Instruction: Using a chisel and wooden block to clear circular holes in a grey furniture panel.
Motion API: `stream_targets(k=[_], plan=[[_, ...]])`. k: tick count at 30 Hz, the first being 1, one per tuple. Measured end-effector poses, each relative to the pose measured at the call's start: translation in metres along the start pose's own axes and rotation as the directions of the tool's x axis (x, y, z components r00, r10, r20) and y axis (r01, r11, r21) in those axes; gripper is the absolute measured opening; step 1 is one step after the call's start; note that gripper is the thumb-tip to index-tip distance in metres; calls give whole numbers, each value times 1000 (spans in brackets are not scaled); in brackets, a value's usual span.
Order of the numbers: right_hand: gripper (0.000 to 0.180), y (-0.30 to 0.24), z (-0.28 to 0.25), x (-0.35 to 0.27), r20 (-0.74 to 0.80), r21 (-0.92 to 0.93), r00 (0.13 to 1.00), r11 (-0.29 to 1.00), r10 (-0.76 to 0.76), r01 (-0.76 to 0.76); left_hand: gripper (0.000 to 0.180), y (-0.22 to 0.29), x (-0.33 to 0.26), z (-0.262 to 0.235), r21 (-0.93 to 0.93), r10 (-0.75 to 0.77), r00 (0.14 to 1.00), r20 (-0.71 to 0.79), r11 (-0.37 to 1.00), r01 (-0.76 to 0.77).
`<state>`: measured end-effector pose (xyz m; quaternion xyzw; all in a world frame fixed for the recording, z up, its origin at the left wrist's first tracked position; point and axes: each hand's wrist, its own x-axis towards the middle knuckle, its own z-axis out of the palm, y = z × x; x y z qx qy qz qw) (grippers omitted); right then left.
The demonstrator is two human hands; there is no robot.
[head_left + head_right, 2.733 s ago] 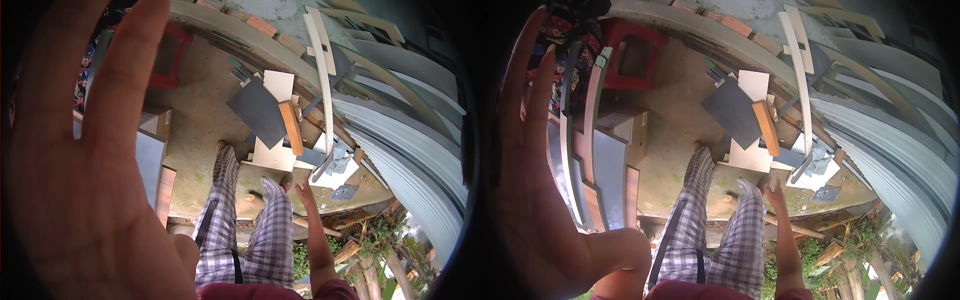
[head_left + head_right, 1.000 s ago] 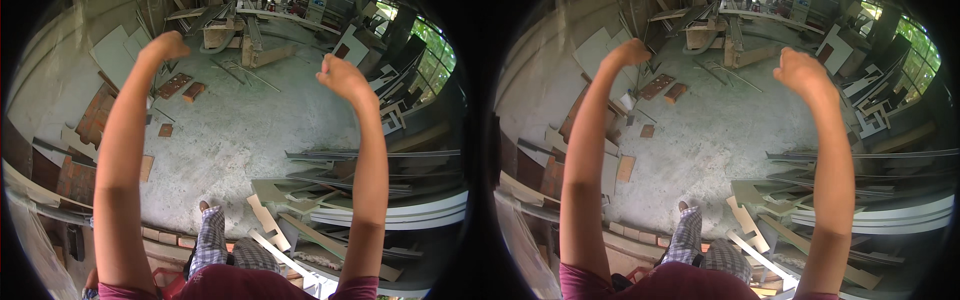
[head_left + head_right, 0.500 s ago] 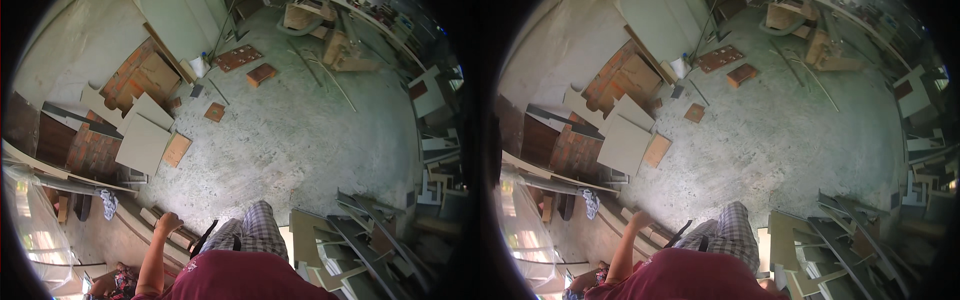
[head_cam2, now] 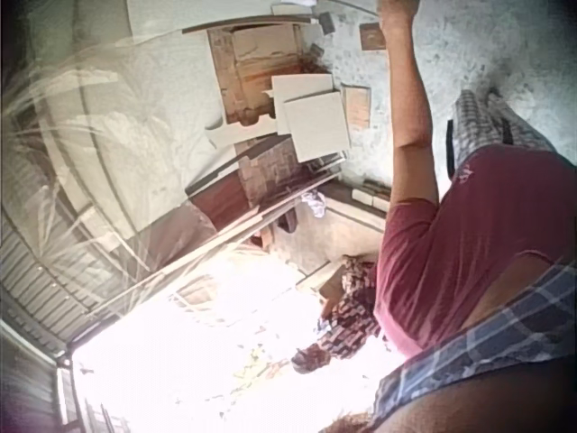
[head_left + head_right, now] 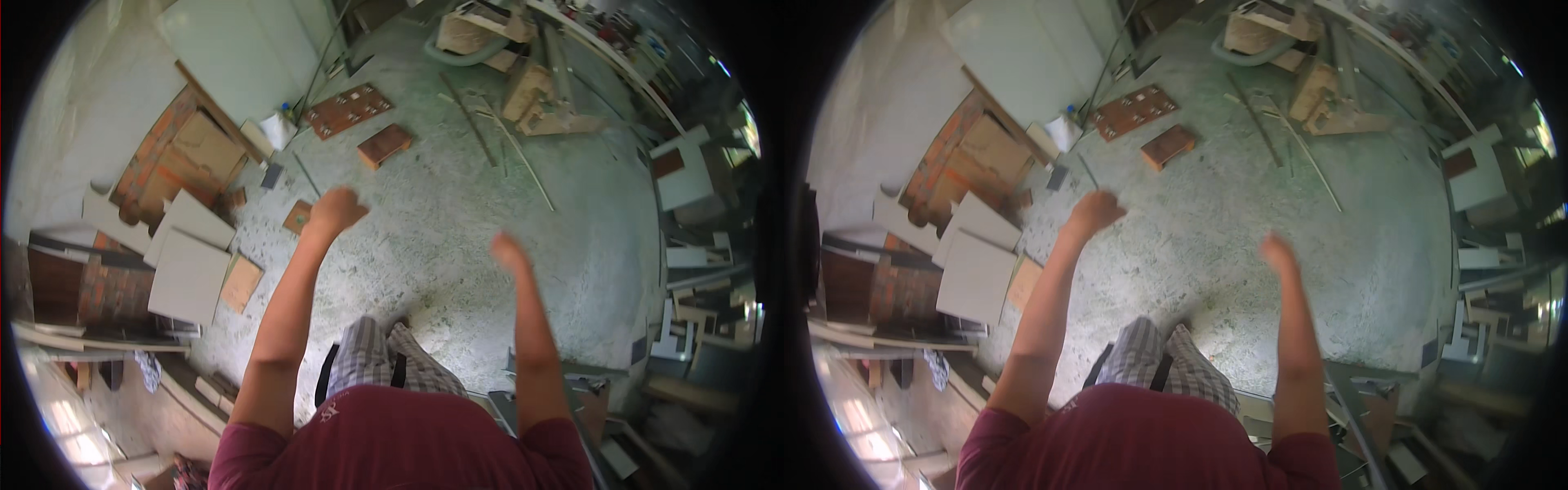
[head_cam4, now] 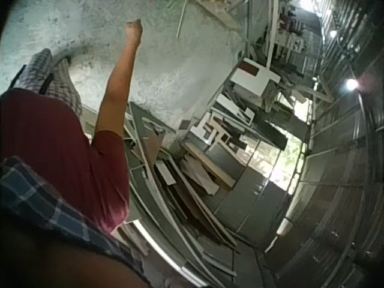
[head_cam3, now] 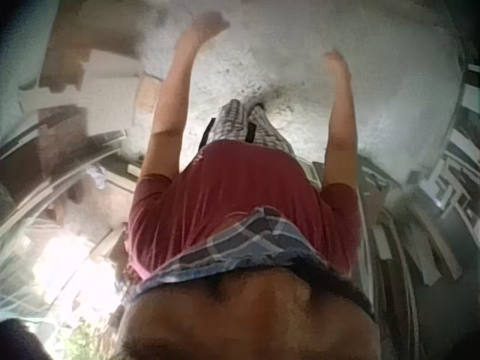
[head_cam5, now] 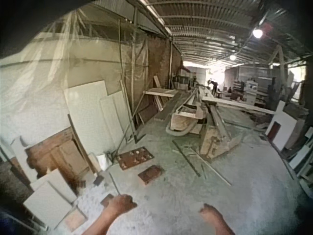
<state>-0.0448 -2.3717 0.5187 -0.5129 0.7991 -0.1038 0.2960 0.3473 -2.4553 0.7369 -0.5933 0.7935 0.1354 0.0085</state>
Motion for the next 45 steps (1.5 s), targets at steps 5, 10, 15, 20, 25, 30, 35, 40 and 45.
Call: stream_targets(k=[5,10,15,20,25,30,35,40,45], plan=[[19,-283,-235,21,-234,220,750,718,-618,660,28,63,37,-62,-318,-44,999,-7,947,39],[13,-352,-136,6,253,153,668,711,-700,687,36,-35,55,47,-164,-132,970,207,972,167],[20,-235,9,81,714,-200,541,610,-445,767,32,-126,56,61,-176,-383,878,287,880,441],[32,-239,-23,119,727,-52,627,888,-280,457,26,-187,70,9,-216,-527,837,145,809,547],[37,-253,-40,160,480,38,844,967,-238,251,23,-206,124,-9,-279,-485,874,26,836,473],[38,-282,-45,168,561,14,800,969,-212,247,19,-194,150,-6,-329,-420,907,31,852,406],[38,-263,-50,182,586,37,795,986,-155,165,21,-189,149,3,-336,-448,890,80,829,447],[36,-253,-66,203,597,-77,802,996,6,49,24,-189,150,7,-317,-506,849,155,788,528],[37,-258,-63,245,609,-38,782,979,-137,201,29,-180,165,15,-258,-528,842,112,802,538]])
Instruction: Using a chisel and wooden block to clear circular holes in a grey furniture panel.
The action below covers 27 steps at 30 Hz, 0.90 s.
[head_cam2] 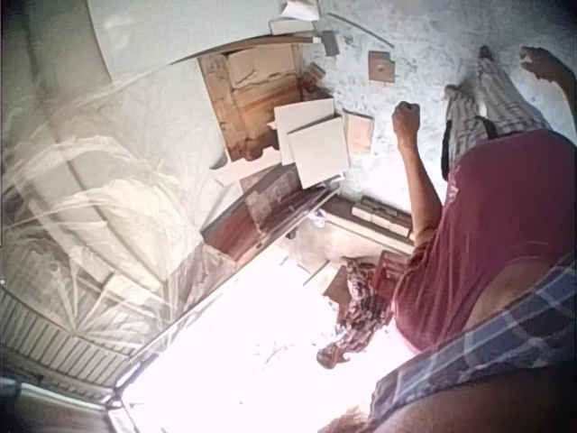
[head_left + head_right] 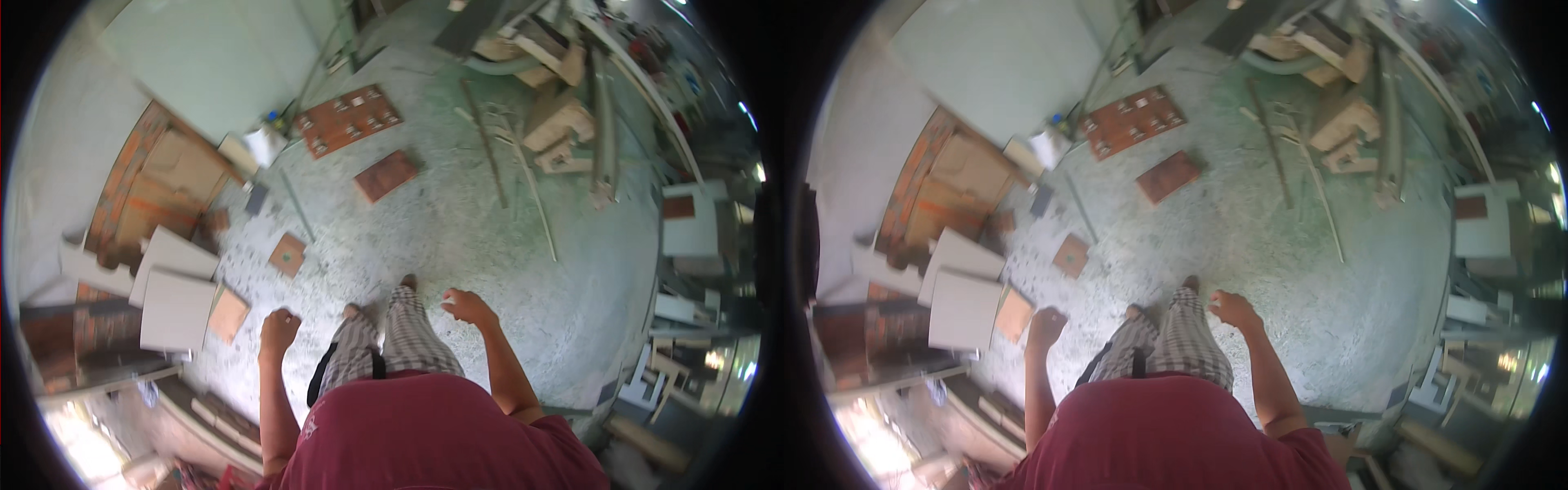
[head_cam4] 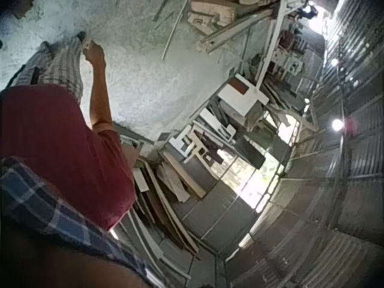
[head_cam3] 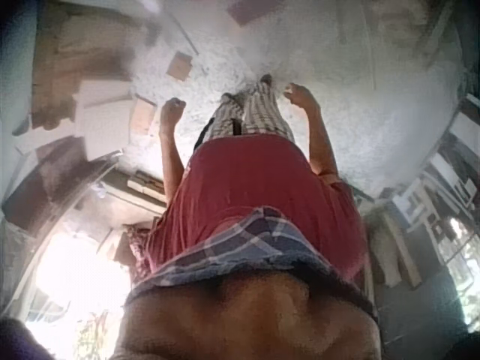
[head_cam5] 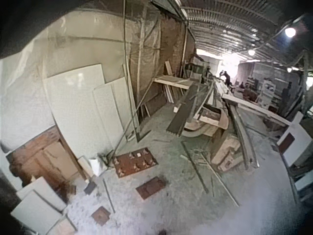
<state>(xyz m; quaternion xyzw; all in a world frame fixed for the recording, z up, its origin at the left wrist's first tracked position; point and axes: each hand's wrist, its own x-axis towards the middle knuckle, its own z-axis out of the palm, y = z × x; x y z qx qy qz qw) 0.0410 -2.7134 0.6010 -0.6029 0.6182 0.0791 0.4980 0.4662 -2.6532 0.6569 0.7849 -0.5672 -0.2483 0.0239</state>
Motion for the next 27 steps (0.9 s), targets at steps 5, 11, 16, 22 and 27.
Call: stream_targets(k=[5,11,16,22,27], plan=[[35,-17,-29,22,-24,-44,995,995,-95,94,32,54,-5,-9,-73,-105,993,53,991,109],[40,-11,-45,47,-10,-254,989,956,-150,143,33,60,-22,5,-141,-303,950,79,940,312],[42,-11,-55,58,103,-271,991,956,-89,114,33,66,-31,22,-191,-357,933,52,913,360],[40,2,-60,75,131,-233,978,953,-163,191,35,91,-22,36,-216,-335,942,22,918,331],[38,19,-75,79,159,-159,979,975,-127,153,34,118,-3,37,-189,-348,937,37,918,349]])
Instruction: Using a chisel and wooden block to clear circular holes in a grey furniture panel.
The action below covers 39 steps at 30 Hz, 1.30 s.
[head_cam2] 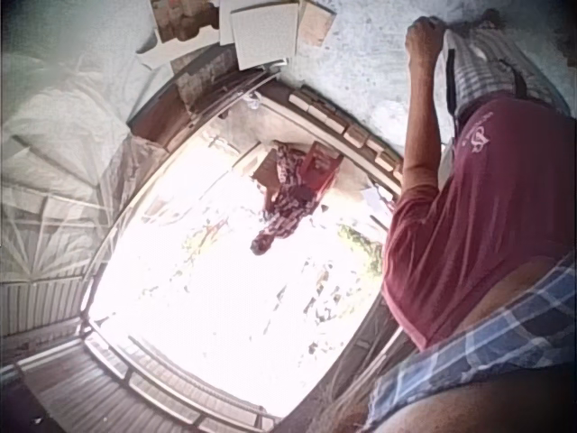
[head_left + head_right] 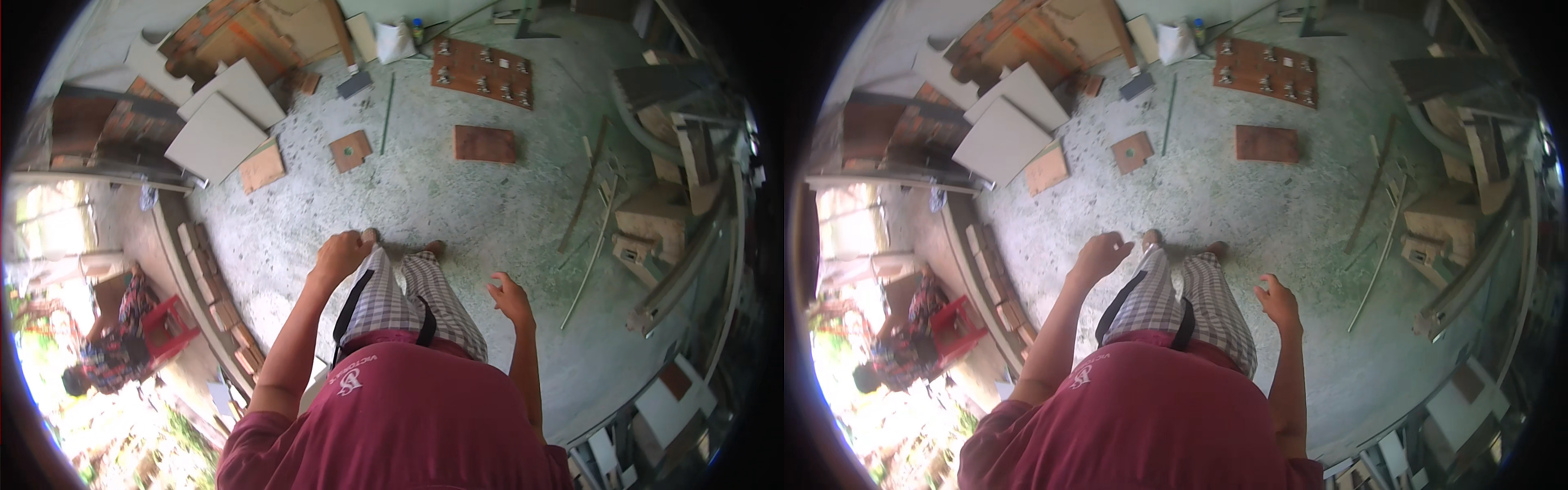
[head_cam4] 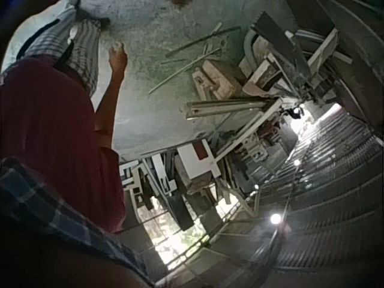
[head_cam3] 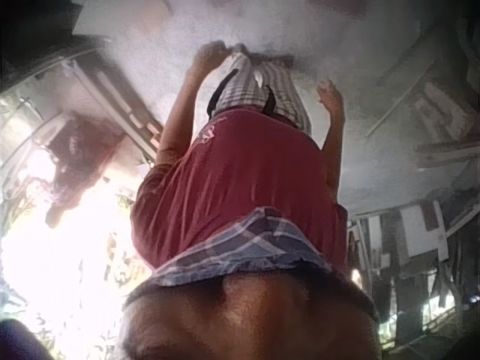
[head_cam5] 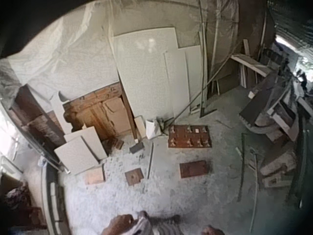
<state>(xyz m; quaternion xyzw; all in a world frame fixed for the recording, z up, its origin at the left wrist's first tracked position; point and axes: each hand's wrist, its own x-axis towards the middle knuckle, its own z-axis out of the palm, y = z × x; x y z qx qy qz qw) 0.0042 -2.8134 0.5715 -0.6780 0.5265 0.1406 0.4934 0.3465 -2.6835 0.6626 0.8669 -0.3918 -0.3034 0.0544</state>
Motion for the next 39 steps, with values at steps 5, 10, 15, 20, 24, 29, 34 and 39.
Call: stream_targets(k=[5,10,15,20,24,29,34,39], plan=[[39,40,-7,1,9,20,1000,1000,10,-10,34,17,1,12,-45,-14,1000,25,999,15],[40,56,-19,7,108,-16,989,995,98,-97,36,16,-10,26,-99,-75,997,-21,992,73],[39,47,-35,30,158,-88,984,993,86,-73,35,5,-25,32,-139,-176,984,3,975,175],[39,26,-45,65,141,11,990,1000,13,-15,36,-9,-26,31,-164,-228,973,29,959,230],[39,53,-35,92,125,100,991,993,54,-67,36,-19,-15,16,-154,-214,977,-2,965,211],[38,83,-19,90,175,175,940,930,294,-324,34,-47,5,-12,-220,-219,971,-96,956,194],[39,68,-3,86,100,252,941,906,325,-340,34,-74,22,-37,-159,-222,971,-83,965,207],[37,29,16,81,47,341,957,896,285,-284,36,-76,52,-55,-153,-156,985,-77,978,143]])
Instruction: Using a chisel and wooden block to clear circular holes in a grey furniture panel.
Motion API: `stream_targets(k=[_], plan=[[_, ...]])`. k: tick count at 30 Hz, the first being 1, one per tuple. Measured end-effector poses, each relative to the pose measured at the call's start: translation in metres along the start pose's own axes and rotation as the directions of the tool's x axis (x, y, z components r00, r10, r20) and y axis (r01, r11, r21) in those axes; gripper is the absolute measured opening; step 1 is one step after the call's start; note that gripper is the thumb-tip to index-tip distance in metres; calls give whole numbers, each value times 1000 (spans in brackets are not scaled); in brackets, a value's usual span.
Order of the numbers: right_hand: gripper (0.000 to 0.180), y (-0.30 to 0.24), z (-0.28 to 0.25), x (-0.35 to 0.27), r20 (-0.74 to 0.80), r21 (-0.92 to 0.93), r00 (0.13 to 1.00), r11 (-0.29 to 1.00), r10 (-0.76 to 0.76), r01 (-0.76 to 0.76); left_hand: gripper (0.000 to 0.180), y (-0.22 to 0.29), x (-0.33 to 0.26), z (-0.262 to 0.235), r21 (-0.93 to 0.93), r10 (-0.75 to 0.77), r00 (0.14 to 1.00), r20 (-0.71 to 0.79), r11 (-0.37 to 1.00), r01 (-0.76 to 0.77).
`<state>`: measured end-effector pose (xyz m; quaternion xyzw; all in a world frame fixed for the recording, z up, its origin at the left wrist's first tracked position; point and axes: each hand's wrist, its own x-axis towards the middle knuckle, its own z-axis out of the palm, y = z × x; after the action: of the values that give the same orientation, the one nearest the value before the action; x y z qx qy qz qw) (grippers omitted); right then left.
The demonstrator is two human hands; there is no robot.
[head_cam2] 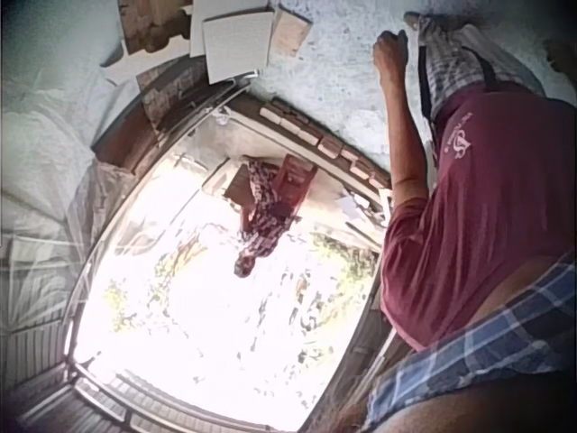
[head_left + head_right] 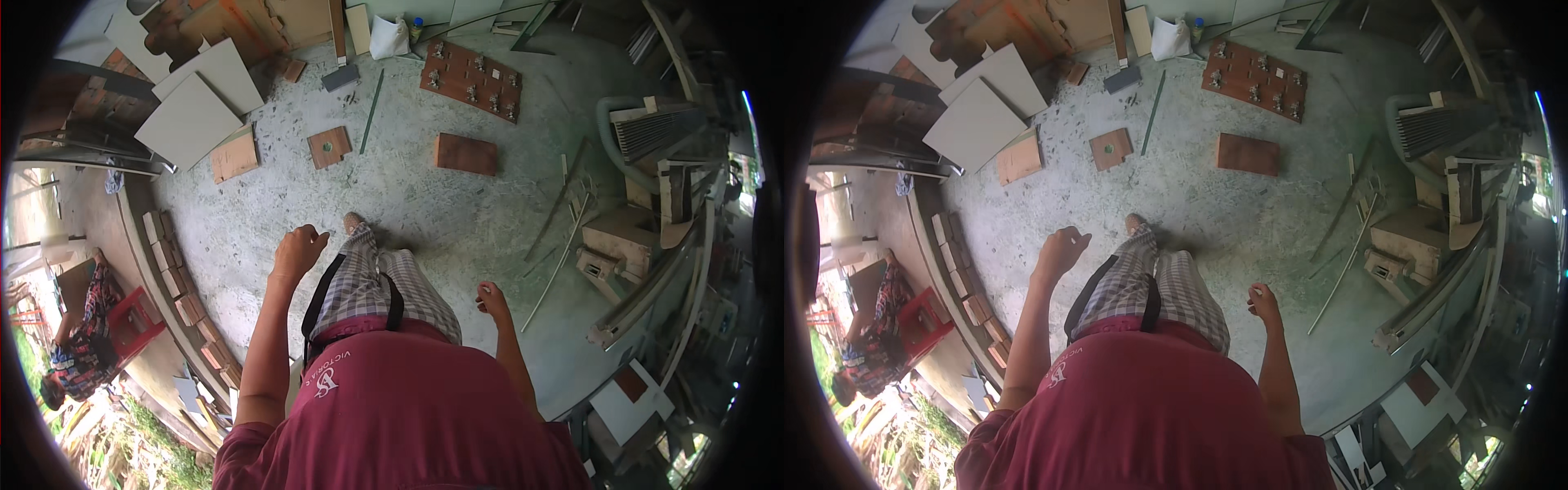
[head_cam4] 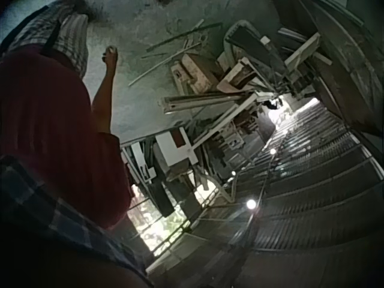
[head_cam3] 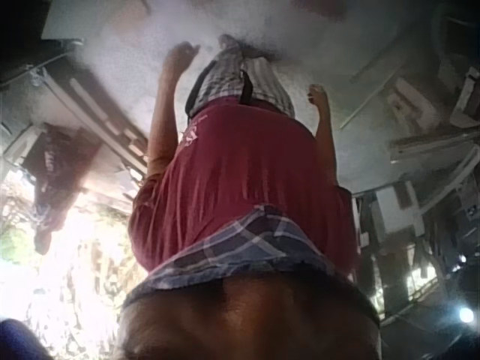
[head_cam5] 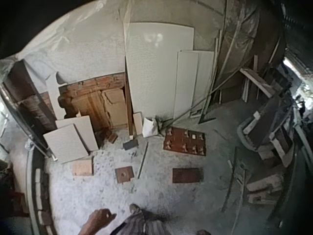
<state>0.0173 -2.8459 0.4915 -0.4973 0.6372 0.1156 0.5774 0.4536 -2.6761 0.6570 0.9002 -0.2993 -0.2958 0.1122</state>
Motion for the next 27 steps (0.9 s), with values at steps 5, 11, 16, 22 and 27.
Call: stream_targets(k=[5,11,16,22,27], plan=[[37,-1,32,-2,30,69,999,997,45,-47,35,7,19,-21,30,18,999,31,999,-18],[37,-6,48,1,75,1,990,992,123,-123,35,-23,33,-34,22,2,1000,-30,1000,-2],[38,-22,31,19,92,-40,994,997,66,-63,35,-32,31,-31,-30,-68,996,-58,997,66],[38,-48,-7,42,74,-49,997,999,-8,12,36,-1,35,-17,-25,-133,991,4,991,133],[37,-58,-47,79,131,-127,991,992,-9,25,37,20,32,14,-20,-147,984,-101,989,146]])
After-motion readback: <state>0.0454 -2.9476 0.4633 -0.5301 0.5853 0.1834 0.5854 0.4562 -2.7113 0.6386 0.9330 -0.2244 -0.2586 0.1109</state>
